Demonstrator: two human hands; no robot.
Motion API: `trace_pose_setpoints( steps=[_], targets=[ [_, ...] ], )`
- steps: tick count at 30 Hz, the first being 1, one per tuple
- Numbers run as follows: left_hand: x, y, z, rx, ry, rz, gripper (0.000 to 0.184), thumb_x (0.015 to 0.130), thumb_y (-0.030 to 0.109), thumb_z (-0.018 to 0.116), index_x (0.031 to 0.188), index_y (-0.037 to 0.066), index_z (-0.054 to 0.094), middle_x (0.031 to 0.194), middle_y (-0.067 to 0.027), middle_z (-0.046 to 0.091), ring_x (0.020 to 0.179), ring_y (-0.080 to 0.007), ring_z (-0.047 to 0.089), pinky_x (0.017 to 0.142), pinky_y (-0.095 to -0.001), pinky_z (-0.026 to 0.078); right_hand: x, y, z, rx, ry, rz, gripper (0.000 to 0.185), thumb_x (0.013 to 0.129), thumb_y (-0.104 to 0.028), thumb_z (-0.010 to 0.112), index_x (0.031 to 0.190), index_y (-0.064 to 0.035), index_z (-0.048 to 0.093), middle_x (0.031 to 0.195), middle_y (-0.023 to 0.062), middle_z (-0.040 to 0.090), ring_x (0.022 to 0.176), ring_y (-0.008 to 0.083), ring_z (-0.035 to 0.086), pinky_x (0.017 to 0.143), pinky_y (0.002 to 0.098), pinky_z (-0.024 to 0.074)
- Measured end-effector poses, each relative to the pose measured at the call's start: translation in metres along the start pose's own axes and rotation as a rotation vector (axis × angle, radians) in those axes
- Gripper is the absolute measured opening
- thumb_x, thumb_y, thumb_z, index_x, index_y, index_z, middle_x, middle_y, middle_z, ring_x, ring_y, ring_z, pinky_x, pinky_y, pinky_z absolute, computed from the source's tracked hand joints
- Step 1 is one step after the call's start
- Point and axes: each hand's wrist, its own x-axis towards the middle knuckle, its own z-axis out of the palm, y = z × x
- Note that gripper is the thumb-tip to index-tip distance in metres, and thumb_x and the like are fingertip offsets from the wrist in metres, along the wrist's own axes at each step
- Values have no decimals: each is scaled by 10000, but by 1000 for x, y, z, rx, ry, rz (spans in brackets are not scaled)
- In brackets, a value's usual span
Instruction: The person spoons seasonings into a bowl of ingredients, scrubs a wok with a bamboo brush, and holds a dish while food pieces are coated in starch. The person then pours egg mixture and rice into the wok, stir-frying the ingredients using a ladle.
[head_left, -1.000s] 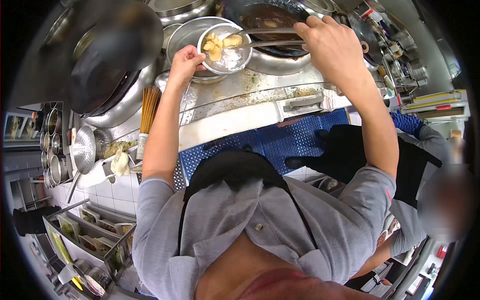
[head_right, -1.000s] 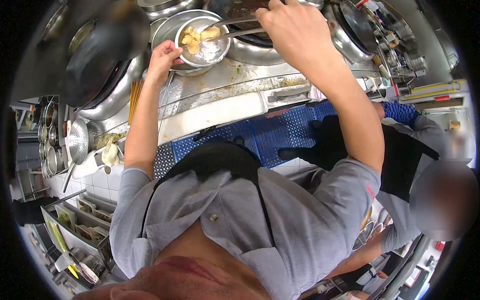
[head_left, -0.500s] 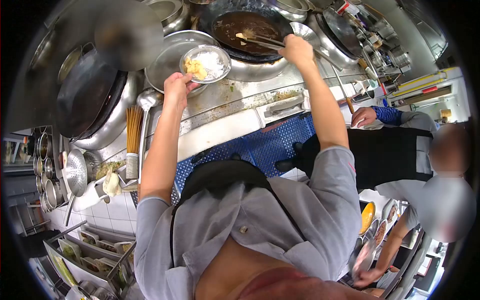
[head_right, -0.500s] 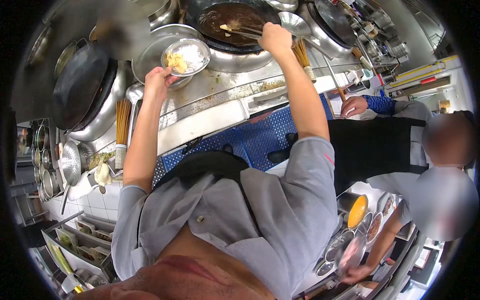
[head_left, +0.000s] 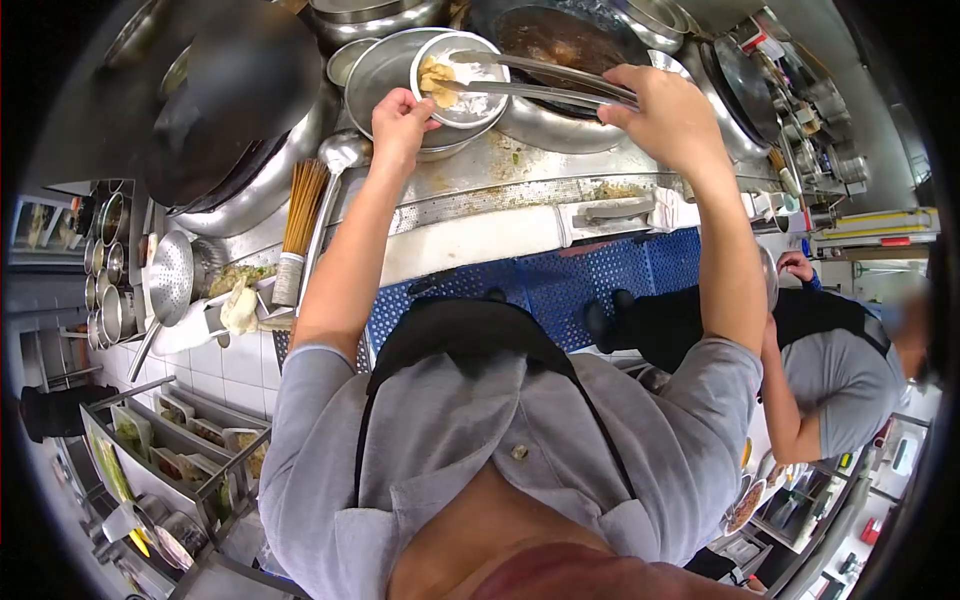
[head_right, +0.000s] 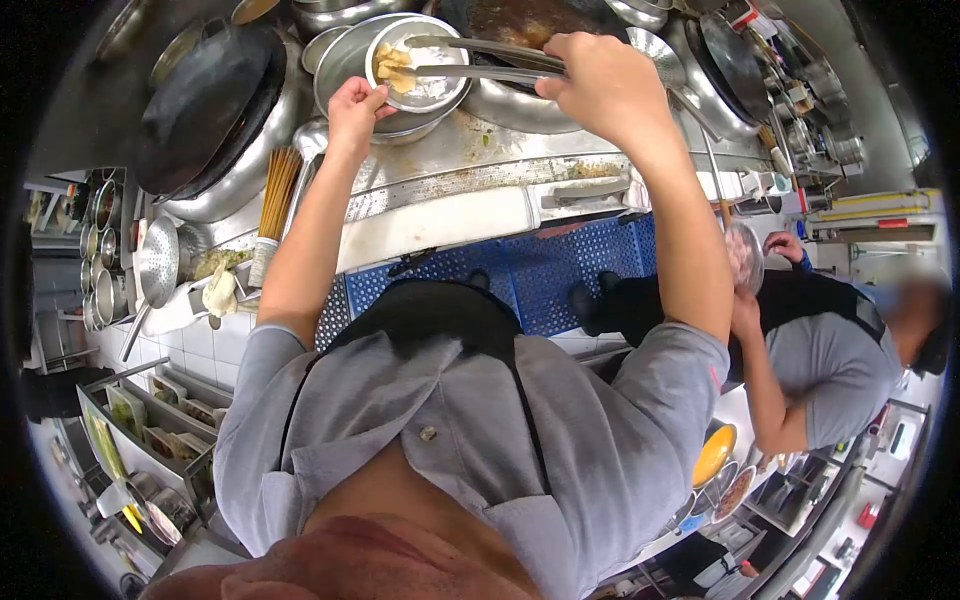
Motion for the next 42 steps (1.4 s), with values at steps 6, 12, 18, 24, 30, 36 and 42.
trace_pose_setpoints(
  steps=[6, 12, 18, 24, 30, 36, 42],
  targets=[
    [-5, -3, 7, -22, -55, 68, 211, 845, 48, 641, 704, 48, 484, 710, -24, 550, 625, -83, 536, 565, -241, 527, 4, 7, -12, 46, -18, 53, 367, 738, -275, 732, 1058, -99, 691, 887, 160, 685, 865, 320, 653, 783, 409, 498],
    [-8, 1, 12, -18, -81, 79, 191, 843, 54, 644, 720, 45, 498, 719, -33, 568, 631, -85, 554, 562, -235, 521, 1, 15, -15, -9, -30, 50, 353, 740, -271, 726, 1053, -110, 694, 926, 159, 693, 898, 320, 659, 818, 416, 504],
    [-4, -6, 18, 60, -107, 78, 182, 838, 52, 646, 721, 49, 508, 702, -25, 564, 615, -81, 557, 551, -228, 513, -3, 23, 1, -7, 40, 0, 377, 744, -271, 723, 1090, -128, 678, 825, 163, 672, 826, 313, 655, 759, 408, 501],
    [-5, -5, 30, -40, -53, -71, 190, 842, 30, 634, 706, 49, 503, 719, -31, 567, 632, -100, 571, 565, -254, 546, -9, 22, 3, 27, 16, 88, 319, 760, -266, 712, 1047, -128, 704, 858, 174, 687, 866, 321, 664, 790, 419, 512],
    [-6, 0, 41, -214, 69, -286, 180, 861, -12, 590, 721, 43, 490, 769, -80, 569, 672, -177, 607, 600, -300, 581, -13, 78, 25, 81, 170, 230, 320, 761, -309, 713, 1036, -146, 717, 862, 155, 694, 851, 318, 669, 784, 406, 518],
    [-13, -2, 36, -266, 97, -316, 130, 872, -34, 570, 795, 22, 481, 854, -115, 580, 720, -216, 632, 630, -317, 592, 26, 116, 105, -114, -56, 490, 349, 757, -324, 698, 1008, -83, 681, 985, 183, 681, 949, 330, 656, 837, 406, 521],
    [-21, 9, 30, -282, 154, -305, 156, 867, -52, 557, 763, 37, 481, 852, -106, 583, 755, -210, 632, 651, -329, 601, 36, 104, 92, -79, -99, 460, 480, 801, -389, 675, 1128, -41, 626, 1049, 190, 663, 1009, 333, 629, 849, 430, 496]
  ],
)
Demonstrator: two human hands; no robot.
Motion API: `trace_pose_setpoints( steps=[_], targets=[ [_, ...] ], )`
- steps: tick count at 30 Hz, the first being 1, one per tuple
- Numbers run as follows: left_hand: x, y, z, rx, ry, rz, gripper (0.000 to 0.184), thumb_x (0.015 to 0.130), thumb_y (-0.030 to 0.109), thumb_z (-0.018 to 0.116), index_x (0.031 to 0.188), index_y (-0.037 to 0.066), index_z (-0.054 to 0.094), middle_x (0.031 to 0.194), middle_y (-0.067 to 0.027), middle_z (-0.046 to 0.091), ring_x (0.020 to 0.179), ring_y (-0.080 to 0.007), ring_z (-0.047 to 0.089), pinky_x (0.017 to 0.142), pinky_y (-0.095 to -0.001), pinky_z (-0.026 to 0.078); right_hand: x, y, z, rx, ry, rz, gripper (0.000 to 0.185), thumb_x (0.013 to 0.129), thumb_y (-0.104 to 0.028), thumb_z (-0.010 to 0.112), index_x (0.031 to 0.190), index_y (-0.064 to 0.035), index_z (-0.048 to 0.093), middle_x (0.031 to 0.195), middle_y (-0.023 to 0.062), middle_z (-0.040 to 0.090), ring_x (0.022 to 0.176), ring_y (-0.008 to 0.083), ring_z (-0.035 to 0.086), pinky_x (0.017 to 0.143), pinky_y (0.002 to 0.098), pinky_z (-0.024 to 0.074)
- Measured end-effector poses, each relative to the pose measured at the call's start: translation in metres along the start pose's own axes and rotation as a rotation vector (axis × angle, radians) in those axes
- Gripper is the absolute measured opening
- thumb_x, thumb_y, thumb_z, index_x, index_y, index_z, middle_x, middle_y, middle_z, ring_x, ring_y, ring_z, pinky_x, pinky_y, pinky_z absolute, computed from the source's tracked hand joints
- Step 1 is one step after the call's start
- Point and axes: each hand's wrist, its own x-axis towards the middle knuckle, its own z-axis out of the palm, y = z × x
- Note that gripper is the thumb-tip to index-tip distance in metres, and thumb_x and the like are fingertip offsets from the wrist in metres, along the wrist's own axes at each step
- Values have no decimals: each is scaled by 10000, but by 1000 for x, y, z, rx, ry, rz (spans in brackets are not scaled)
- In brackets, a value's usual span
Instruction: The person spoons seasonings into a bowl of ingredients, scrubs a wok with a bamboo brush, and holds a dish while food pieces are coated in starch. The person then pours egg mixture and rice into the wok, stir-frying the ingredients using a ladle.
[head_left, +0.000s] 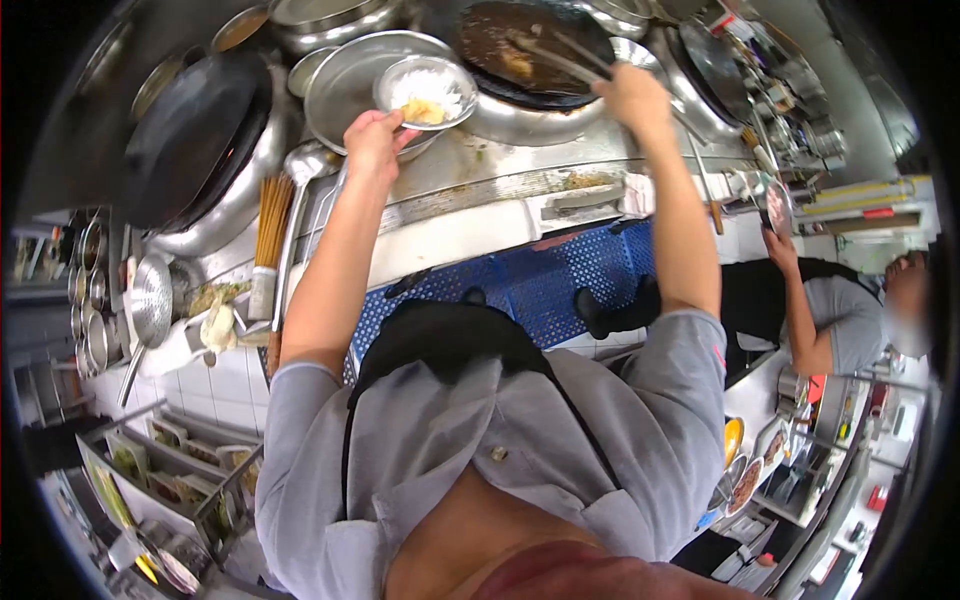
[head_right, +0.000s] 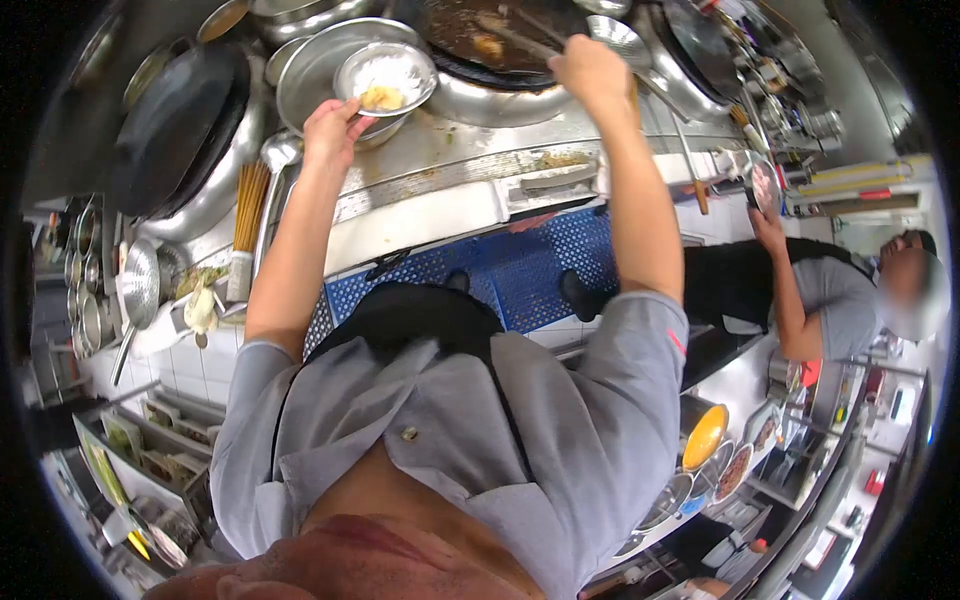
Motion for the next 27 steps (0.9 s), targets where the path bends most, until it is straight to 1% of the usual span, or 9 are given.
trace_pose_setpoints(
  steps=[4, 5, 9, 13, 16, 17, 20, 24, 27],
  targets=[
    [12, 8, -11, 0, 20, 57, 184, 867, -43, 570, 731, 48, 487, 844, -91, 584, 771, -193, 623, 655, -330, 603, -56, -13, -60, 105, 135, -325, 436, 803, -324, 678, 1139, -50, 638, 949, 206, 674, 888, 350, 655, 784, 438, 500],
    [13, 11, -11, 17, 19, 81, 188, 868, -39, 573, 725, 48, 488, 843, -89, 583, 764, -186, 619, 652, -326, 602, -70, -21, -75, 136, 55, -333, 399, 789, -282, 696, 1125, -73, 645, 966, 180, 675, 886, 331, 652, 767, 428, 501],
    [13, 18, -6, 96, -48, 169, 213, 865, -19, 601, 699, 59, 493, 773, -63, 581, 677, -135, 582, 625, -295, 588, -102, -48, -84, 18, 228, -586, 271, 776, -220, 702, 1007, -81, 672, 930, 133, 669, 874, 323, 653, 760, 434, 518],
    [11, 16, 1, 142, -95, 202, 210, 854, -13, 621, 700, 60, 498, 717, -49, 573, 638, -116, 569, 616, -293, 585, -105, -55, -88, -14, 205, -560, 256, 787, -236, 690, 997, -90, 681, 912, 131, 669, 870, 316, 655, 747, 424, 519],
    [18, 13, 2, 114, -38, 143, 188, 846, -29, 610, 716, 51, 502, 753, -64, 579, 663, -146, 592, 618, -312, 589, -97, -37, -84, 123, 241, -489, 280, 781, -247, 696, 1033, -124, 695, 903, 138, 682, 867, 309, 658, 759, 421, 517],
    [20, 12, 3, 87, -10, 122, 180, 845, -37, 602, 722, 48, 502, 770, -73, 583, 678, -161, 602, 623, -320, 592, -95, -36, -91, 167, 140, -358, 315, 773, -278, 701, 1063, -154, 698, 893, 146, 688, 867, 302, 663, 772, 415, 517],
    [24, 8, 5, 63, 20, 50, 142, 837, -69, 559, 750, 27, 500, 858, -122, 597, 744, -234, 640, 648, -350, 602, -63, -17, -70, 137, 263, -312, 311, 780, -300, 692, 1052, -150, 700, 885, 147, 689, 863, 304, 666, 770, 413, 522],
    [26, 4, 7, 20, 14, -19, 103, 847, -65, 562, 796, 1, 500, 872, -143, 598, 737, -248, 641, 641, -354, 603, 17, -19, -8, -37, 128, -133, 299, 778, -285, 665, 983, -68, 683, 931, 185, 686, 904, 342, 668, 803, 409, 538],
    [24, 1, 4, -46, 46, -33, 93, 852, -59, 568, 819, -5, 500, 873, -142, 596, 738, -250, 642, 641, -354, 604, 51, -30, 24, -26, 55, -118, 321, 799, -307, 642, 985, -48, 675, 992, 201, 677, 957, 350, 656, 839, 417, 524]
  ],
)
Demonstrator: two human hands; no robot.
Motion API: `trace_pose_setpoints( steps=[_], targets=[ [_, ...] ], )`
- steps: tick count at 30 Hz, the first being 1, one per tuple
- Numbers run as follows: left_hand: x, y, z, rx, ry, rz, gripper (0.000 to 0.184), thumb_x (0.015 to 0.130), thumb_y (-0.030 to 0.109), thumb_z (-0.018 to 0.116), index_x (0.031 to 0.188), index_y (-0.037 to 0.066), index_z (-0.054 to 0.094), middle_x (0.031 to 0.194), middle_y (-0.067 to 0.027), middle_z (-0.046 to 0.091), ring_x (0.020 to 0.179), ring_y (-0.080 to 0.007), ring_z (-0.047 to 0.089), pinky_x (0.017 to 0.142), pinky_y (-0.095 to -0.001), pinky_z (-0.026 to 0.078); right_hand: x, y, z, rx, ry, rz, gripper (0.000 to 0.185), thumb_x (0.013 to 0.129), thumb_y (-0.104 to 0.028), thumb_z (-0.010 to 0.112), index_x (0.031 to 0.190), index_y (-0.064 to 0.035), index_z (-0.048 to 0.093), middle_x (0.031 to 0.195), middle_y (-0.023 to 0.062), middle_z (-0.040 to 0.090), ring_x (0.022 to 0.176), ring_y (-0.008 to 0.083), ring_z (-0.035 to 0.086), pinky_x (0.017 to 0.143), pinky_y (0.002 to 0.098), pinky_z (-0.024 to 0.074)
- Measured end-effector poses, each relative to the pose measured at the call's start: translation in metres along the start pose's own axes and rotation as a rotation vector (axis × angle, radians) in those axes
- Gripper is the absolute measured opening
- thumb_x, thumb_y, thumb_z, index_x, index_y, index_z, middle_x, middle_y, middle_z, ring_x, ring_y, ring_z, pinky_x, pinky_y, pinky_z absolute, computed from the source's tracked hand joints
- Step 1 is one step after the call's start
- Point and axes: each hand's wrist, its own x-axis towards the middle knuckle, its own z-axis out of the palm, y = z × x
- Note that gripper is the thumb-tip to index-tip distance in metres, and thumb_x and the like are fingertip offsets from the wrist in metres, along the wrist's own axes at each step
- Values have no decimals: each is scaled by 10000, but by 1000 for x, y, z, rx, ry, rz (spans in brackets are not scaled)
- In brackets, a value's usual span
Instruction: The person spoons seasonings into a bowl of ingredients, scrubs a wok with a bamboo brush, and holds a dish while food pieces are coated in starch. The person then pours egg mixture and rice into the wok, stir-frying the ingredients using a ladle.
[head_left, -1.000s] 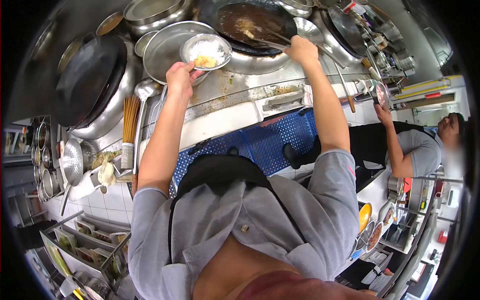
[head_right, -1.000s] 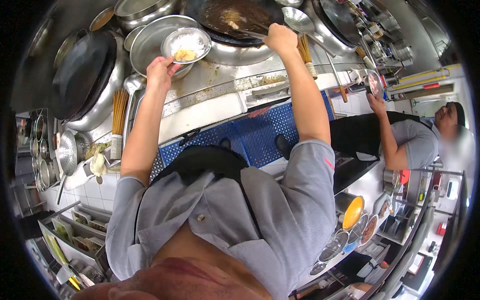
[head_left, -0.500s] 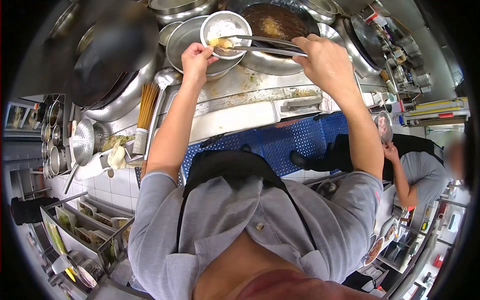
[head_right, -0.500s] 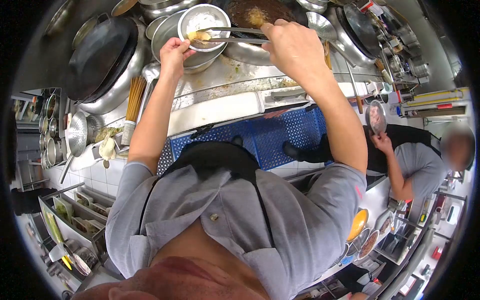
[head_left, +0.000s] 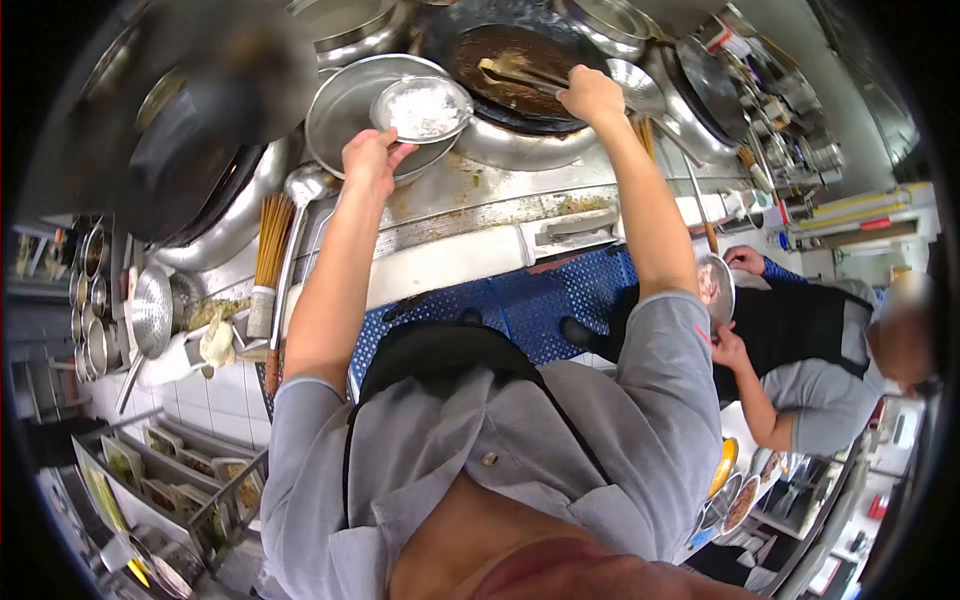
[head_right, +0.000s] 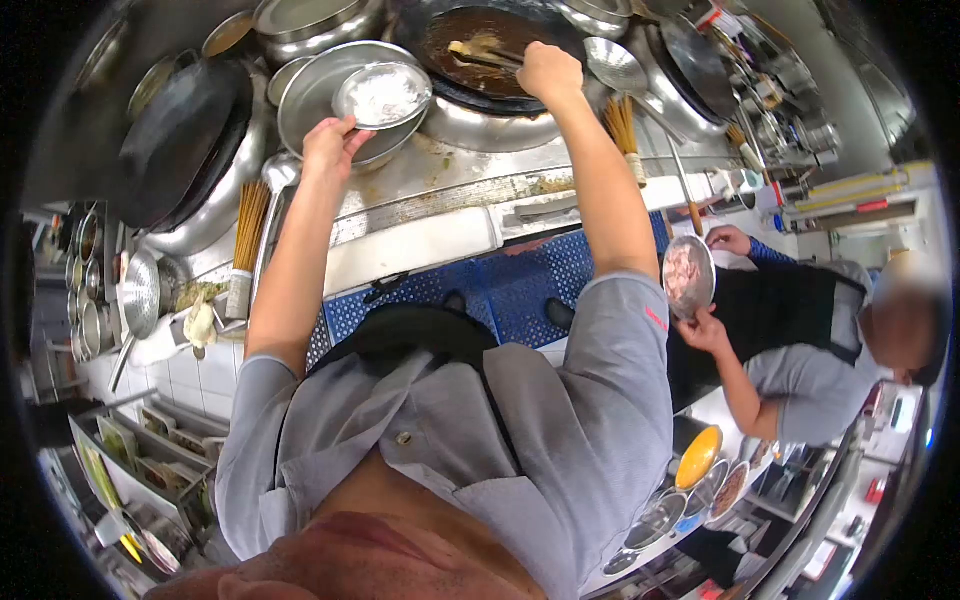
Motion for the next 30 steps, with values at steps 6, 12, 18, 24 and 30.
trace_pose_setpoints(
  steps=[6, 12, 18, 24, 30],
  targets=[
    [3, 12, -8, -22, 44, 75, 126, 853, -53, 575, 787, 21, 497, 858, -97, 588, 725, -191, 607, 645, -328, 597, -34, -24, -70, 77, 77, -208, 382, 817, -364, 661, 1049, -61, 663, 984, 195, 674, 946, 342, 648, 829, 438, 511],
    [7, 14, -9, 84, -39, 296, 210, 859, -22, 609, 694, 44, 499, 747, -61, 587, 662, -130, 588, 599, -280, 575, -86, -48, -109, -58, 176, -479, 332, 782, -231, 698, 1087, -105, 659, 930, 134, 676, 866, 320, 653, 747, 432, 510],
    [5, 19, 2, 107, -29, 273, 225, 854, -25, 617, 682, 48, 490, 711, -48, 565, 611, -113, 559, 584, -270, 572, -104, -55, -120, -53, 255, -476, 289, 783, -220, 691, 1053, -118, 678, 870, 121, 672, 794, 309, 657, 675, 410, 516],
    [23, 16, 18, 113, 69, 149, 252, 843, -52, 598, 658, 42, 457, 718, -46, 530, 626, -130, 553, 594, -295, 595, -108, -42, -109, 41, 309, -383, 294, 756, -252, 720, 1021, -129, 698, 840, 114, 677, 747, 308, 658, 659, 402, 513],
    [25, 14, 44, 95, 35, 100, 207, 827, -66, 600, 691, 29, 475, 766, -62, 547, 674, -151, 575, 587, -295, 603, -101, -35, -105, 66, 266, -273, 310, 742, -266, 734, 1023, -137, 709, 786, 133, 683, 737, 304, 664, 679, 402, 514]
  ],
)
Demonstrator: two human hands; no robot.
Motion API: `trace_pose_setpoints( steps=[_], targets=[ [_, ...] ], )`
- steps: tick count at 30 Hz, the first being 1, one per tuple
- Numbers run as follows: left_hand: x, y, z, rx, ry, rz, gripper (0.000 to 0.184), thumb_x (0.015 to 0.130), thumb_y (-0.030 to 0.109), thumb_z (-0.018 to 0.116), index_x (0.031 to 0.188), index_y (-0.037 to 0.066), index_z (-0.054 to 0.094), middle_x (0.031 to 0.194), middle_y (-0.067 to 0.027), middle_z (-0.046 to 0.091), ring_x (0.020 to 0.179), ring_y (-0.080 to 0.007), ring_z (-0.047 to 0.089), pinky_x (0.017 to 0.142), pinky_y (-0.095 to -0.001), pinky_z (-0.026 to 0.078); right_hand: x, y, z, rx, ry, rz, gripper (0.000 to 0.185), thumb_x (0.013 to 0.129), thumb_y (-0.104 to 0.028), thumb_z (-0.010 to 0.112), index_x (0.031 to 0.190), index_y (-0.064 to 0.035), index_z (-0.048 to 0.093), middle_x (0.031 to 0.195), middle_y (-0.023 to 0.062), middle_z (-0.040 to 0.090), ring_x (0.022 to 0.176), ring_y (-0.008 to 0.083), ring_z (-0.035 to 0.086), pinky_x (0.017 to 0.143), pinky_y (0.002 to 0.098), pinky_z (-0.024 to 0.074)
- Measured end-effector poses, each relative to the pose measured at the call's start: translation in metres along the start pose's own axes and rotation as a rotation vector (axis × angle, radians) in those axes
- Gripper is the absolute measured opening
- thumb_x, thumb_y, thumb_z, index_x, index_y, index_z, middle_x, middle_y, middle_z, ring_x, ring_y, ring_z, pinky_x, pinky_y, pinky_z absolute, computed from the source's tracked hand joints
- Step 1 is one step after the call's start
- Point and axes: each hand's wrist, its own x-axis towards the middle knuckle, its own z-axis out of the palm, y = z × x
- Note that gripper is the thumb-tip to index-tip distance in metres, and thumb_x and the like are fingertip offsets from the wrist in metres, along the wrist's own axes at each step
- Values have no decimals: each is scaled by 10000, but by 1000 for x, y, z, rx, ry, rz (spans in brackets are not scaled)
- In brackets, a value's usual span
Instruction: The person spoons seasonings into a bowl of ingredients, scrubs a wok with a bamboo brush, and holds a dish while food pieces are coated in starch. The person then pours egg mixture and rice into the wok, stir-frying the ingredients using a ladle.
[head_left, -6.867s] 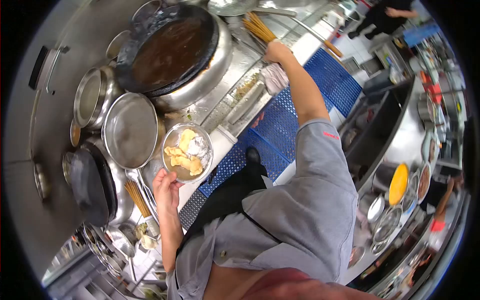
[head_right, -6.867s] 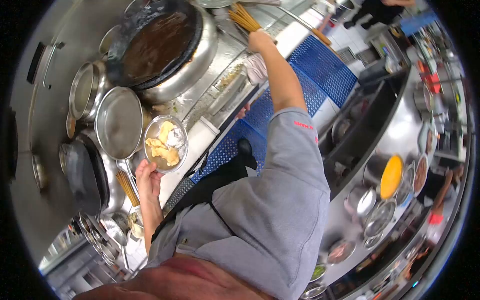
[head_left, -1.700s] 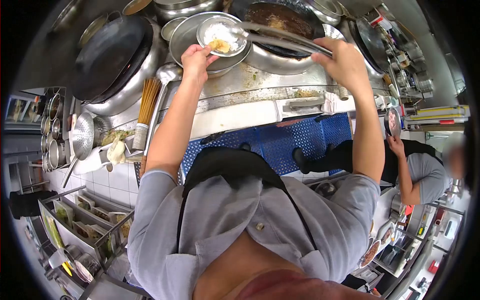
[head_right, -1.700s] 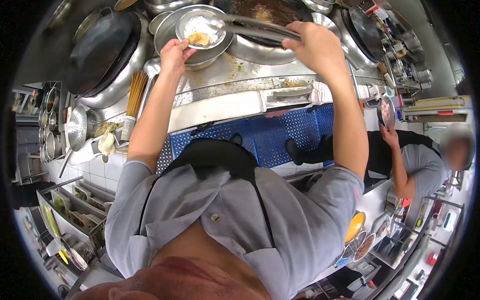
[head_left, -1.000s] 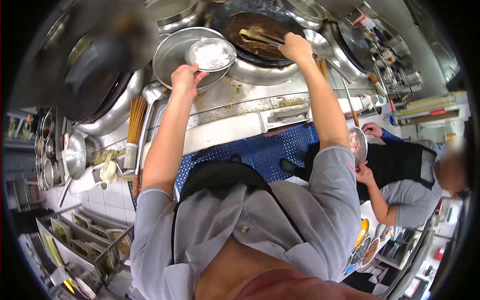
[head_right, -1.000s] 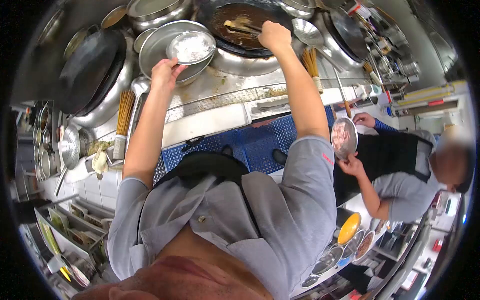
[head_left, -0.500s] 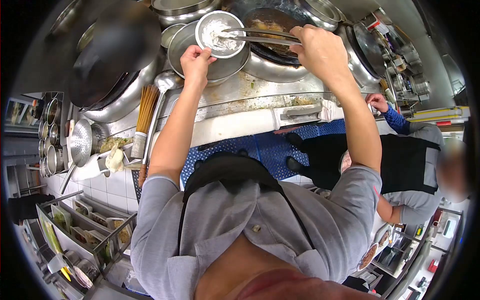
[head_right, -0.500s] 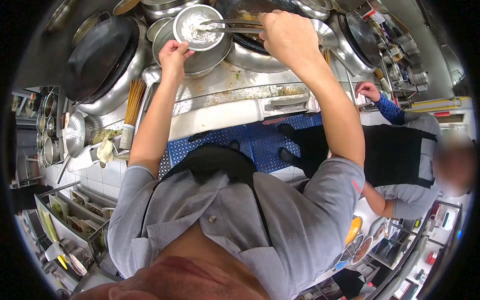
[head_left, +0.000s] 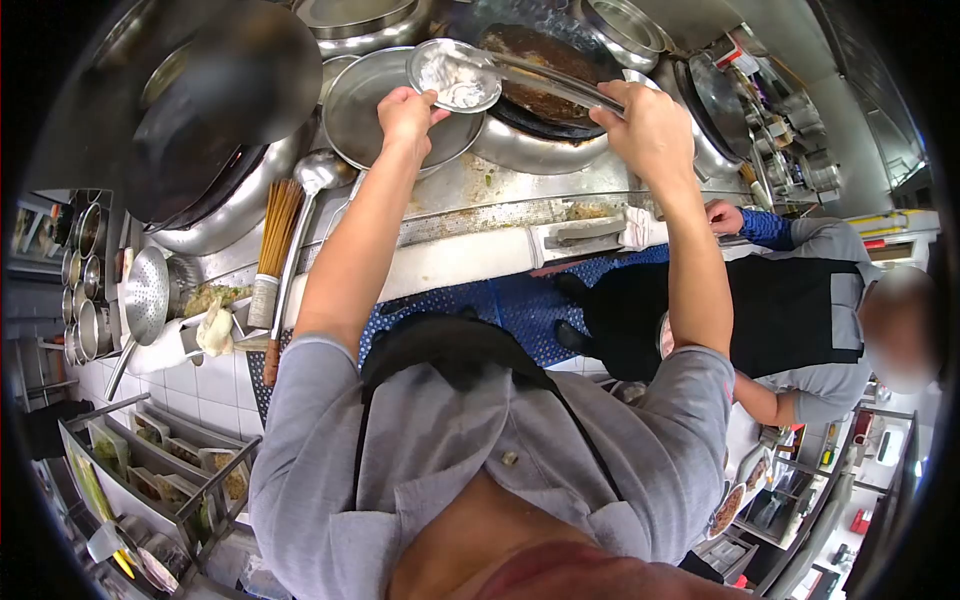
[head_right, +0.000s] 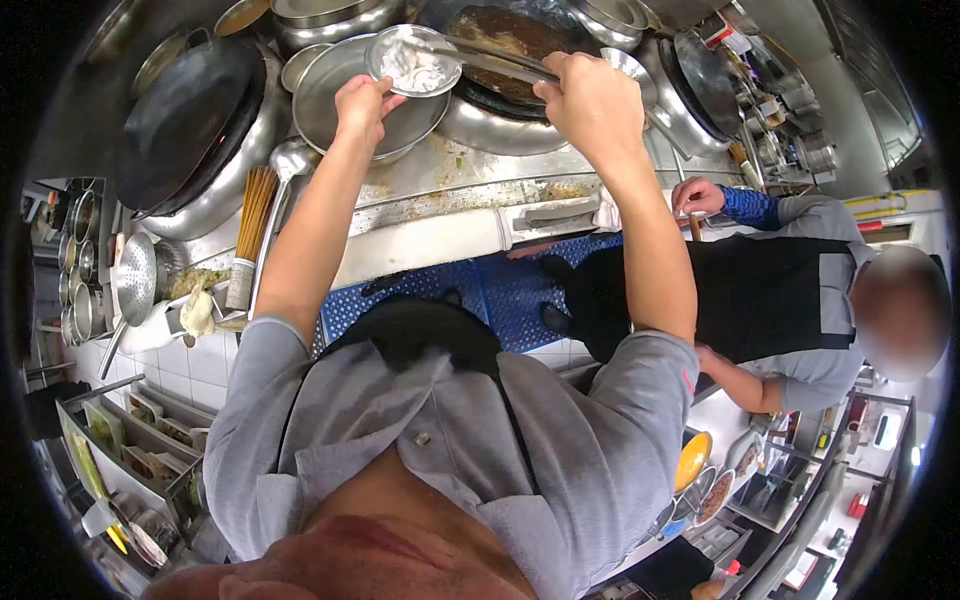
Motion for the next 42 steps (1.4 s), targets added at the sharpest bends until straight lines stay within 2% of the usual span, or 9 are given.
trace_pose_setpoints(
  steps=[11, 12, 15, 20, 24, 27, 35, 39, 42],
  targets=[
    [11, -16, 16, 9, -35, -84, 76, 831, -64, 580, 860, -19, 526, 886, -97, 581, 769, -193, 622, 605, -294, 600, 45, 56, 41, 35, 42, 221, 279, 754, -316, 718, 964, -132, 714, 835, 160, 690, 823, 331, 671, 741, 425, 531],
    [12, -18, 15, 16, -49, -88, 68, 841, -56, 571, 851, -12, 520, 890, -95, 584, 789, -194, 630, 628, -300, 600, 54, 59, 44, 19, -62, 297, 339, 763, -358, 716, 1037, -159, 709, 939, 156, 692, 902, 321, 664, 797, 414, 517],
    [8, -19, 12, 29, -76, -94, 75, 847, -54, 564, 832, -4, 510, 889, -94, 583, 798, -193, 629, 646, -310, 599, 75, 80, 81, -4, 8, 294, 240, 753, -305, 682, 908, -125, 715, 876, 176, 691, 848, 340, 673, 771, 428, 534],
    [0, -22, 6, -7, -65, -89, 95, 850, -48, 567, 805, 9, 506, 870, -87, 582, 746, -188, 624, 642, -318, 596, 115, 94, 129, -68, -135, 353, 261, 773, -173, 586, 970, -29, 676, 979, 195, 684, 926, 338, 671, 822, 420, 527],
    [-4, -21, -1, -18, -53, -85, 110, 854, -37, 574, 791, 23, 506, 851, -83, 583, 763, -196, 620, 669, -331, 588, 121, 91, 141, -55, -150, 304, 268, 800, -221, 594, 966, -27, 674, 986, 200, 682, 962, 345, 659, 845, 423, 520],
    [5, -22, -9, -26, -27, -54, 125, 848, -40, 585, 772, 23, 508, 828, -82, 585, 737, -191, 617, 657, -324, 591, 108, 73, 94, -72, -151, 263, 434, 804, -408, 661, 1013, -28, 659, 995, 204, 671, 949, 350, 649, 829, 428, 511],
    [1, -9, -6, 85, -14, 120, 226, 815, -50, 620, 665, 38, 475, 708, -48, 547, 614, -126, 564, 555, -278, 573, 36, 9, 1, -214, -14, -246, 281, 797, -237, 682, 1017, -70, 634, 922, 116, 665, 874, 305, 656, 717, 412, 533],
    [-11, -9, 0, 77, -40, 206, 241, 805, -50, 632, 653, 39, 467, 676, -38, 534, 574, -117, 554, 529, -268, 556, 36, 4, 13, -319, 13, -303, 224, 735, -86, 660, 957, -65, 639, 906, 113, 659, 848, 290, 663, 677, 401, 551],
    [-9, -7, 4, 47, -10, 121, 237, 806, -54, 626, 651, 34, 469, 683, -46, 536, 586, -129, 565, 541, -273, 567, 29, 8, 3, -252, -35, -239, 193, 746, -105, 653, 936, -77, 659, 871, 130, 666, 820, 303, 666, 663, 416, 544]
  ],
)
